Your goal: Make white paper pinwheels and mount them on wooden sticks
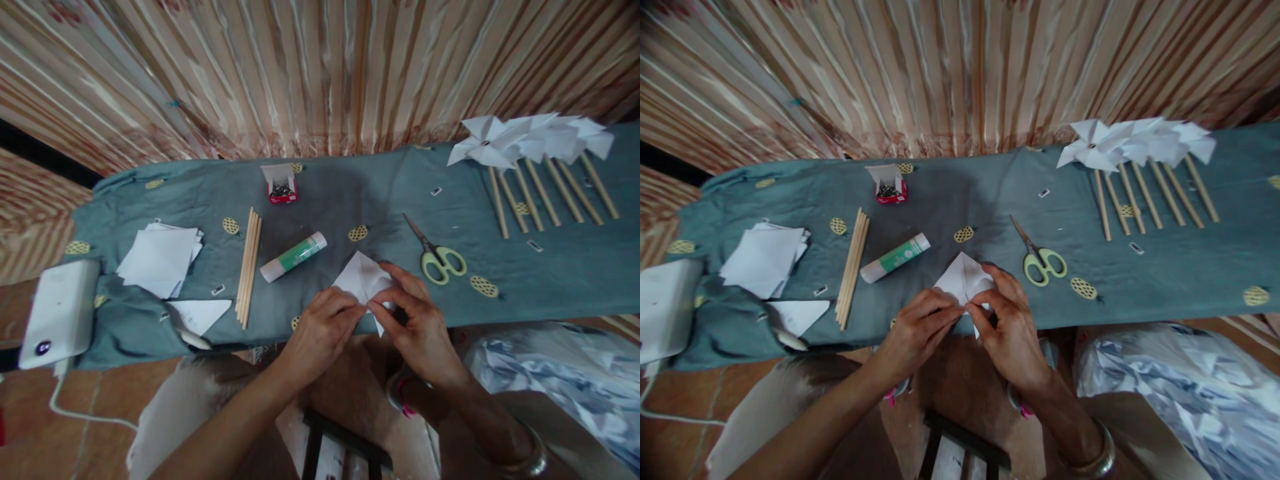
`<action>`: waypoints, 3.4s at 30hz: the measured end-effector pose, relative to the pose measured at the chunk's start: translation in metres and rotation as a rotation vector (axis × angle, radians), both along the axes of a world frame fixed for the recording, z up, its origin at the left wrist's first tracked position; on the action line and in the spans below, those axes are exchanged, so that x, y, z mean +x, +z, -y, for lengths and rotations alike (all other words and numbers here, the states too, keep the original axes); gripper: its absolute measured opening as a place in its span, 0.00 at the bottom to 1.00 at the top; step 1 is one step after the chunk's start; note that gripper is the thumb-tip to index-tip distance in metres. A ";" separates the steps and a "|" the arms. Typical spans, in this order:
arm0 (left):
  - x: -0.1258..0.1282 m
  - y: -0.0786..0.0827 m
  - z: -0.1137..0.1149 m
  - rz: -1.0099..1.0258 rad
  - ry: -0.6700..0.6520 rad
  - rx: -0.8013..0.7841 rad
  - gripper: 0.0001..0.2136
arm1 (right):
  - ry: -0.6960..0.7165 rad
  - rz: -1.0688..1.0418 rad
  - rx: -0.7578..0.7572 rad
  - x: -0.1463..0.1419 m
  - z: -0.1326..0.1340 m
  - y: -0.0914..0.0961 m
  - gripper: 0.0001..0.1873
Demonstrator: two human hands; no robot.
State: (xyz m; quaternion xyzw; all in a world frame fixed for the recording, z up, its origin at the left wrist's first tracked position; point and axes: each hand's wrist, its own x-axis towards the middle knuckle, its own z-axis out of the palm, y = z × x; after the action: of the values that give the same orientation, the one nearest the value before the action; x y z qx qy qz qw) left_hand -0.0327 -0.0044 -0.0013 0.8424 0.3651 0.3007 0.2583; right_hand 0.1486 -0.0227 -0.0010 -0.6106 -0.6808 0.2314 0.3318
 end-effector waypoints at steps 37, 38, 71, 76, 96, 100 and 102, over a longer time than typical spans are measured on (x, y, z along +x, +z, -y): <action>0.000 0.001 -0.007 0.039 -0.031 -0.054 0.09 | 0.068 0.064 0.124 0.002 0.003 0.003 0.11; 0.000 0.001 -0.007 0.038 -0.033 -0.052 0.09 | 0.085 0.078 0.132 0.003 0.003 0.002 0.12; 0.002 0.002 -0.003 -0.121 -0.006 0.128 0.07 | 0.142 0.191 0.161 0.012 0.012 -0.003 0.22; -0.005 0.004 -0.008 -0.162 -0.018 0.149 0.07 | 0.067 0.210 0.132 0.020 0.007 0.000 0.22; -0.005 0.011 -0.001 -0.230 0.001 0.231 0.08 | 0.119 0.207 0.144 0.010 0.017 0.005 0.15; -0.003 0.009 0.000 -0.270 0.004 0.270 0.06 | 0.130 0.177 0.119 0.009 0.018 0.008 0.14; -0.003 0.008 0.000 -0.281 0.000 0.303 0.05 | 0.128 0.151 0.102 0.009 0.018 0.011 0.14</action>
State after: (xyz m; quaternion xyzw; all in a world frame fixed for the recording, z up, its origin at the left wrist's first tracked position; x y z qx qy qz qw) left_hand -0.0356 -0.0045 0.0069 0.9052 0.3482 0.2318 0.0751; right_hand 0.1581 -0.0410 0.0096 -0.5637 -0.7524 0.1708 0.2948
